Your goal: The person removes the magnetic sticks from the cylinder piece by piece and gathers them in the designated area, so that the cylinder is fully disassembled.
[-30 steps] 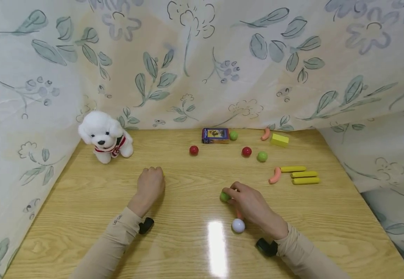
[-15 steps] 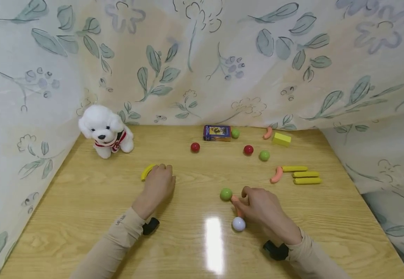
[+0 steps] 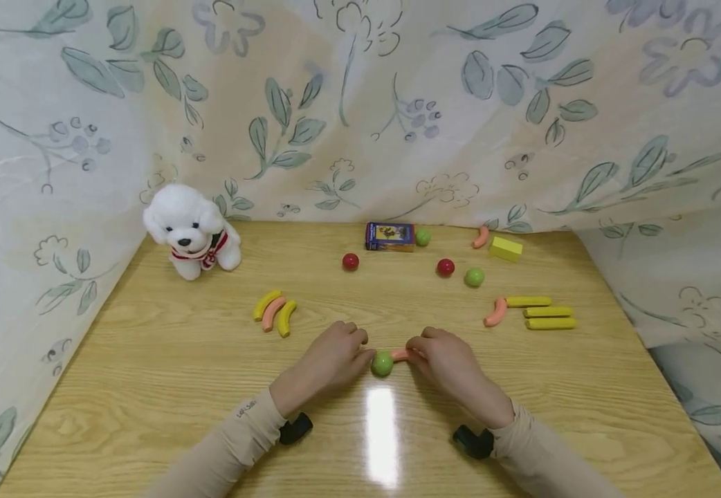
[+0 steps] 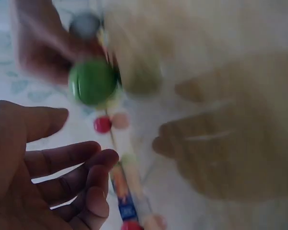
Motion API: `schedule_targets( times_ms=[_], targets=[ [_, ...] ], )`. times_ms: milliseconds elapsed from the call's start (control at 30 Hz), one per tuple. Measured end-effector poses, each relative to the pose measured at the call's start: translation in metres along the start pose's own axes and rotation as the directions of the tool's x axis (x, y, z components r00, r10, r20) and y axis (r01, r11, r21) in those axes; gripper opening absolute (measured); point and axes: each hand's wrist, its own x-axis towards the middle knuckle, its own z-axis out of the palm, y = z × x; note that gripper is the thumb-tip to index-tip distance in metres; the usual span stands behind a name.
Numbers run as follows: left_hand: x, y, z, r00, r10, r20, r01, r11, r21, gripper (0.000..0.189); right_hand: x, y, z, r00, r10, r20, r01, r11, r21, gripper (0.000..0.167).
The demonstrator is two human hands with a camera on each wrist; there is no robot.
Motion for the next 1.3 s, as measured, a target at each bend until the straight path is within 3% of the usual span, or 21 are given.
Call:
schedule_targets(
  times_ms=[100,200,367,533,667,833,1200,1300],
  targets=[
    [0.0,0.009,0.006,1.0,0.019,0.023,-0.019,1.0,-0.009,0.024,0.006,-0.001,0.005,0.995,-0.082,-0.064,0.08,0.997,-0.02,0.008],
    [0.001,0.015,0.009,0.999,0.01,0.037,-0.01,1.0,-0.012,0.025,0.007,-0.001,0.007,0.99,-0.1,-0.096,0.097,0.995,-0.033,0.013],
    [0.001,0.017,0.008,0.999,-0.012,0.053,0.013,1.0,-0.025,0.025,-0.001,0.006,-0.003,0.996,-0.008,-0.09,0.005,0.999,-0.034,0.029],
    [-0.002,0.015,0.005,0.998,-0.026,0.051,0.028,0.998,-0.048,0.025,-0.008,0.013,-0.009,0.999,0.054,-0.01,-0.054,0.999,0.004,0.029],
    [-0.003,0.015,0.006,0.998,0.045,0.032,-0.044,0.999,-0.023,0.02,-0.009,0.013,-0.004,0.999,0.038,0.022,-0.039,0.999,0.032,0.025],
    [-0.002,0.015,0.01,0.985,0.168,0.033,-0.17,0.984,0.053,0.021,-0.011,0.013,0.0,0.999,-0.047,-0.021,0.048,0.999,0.013,0.023],
    [-0.003,0.011,0.011,0.987,0.161,0.012,-0.161,0.986,0.051,0.02,-0.011,0.014,0.005,0.988,-0.113,-0.105,0.113,0.994,-0.005,0.025],
    [-0.002,0.011,0.01,0.988,0.156,0.013,-0.157,0.985,0.067,0.021,-0.012,0.016,0.004,0.99,-0.109,-0.095,0.108,0.994,-0.015,0.029]
  ],
)
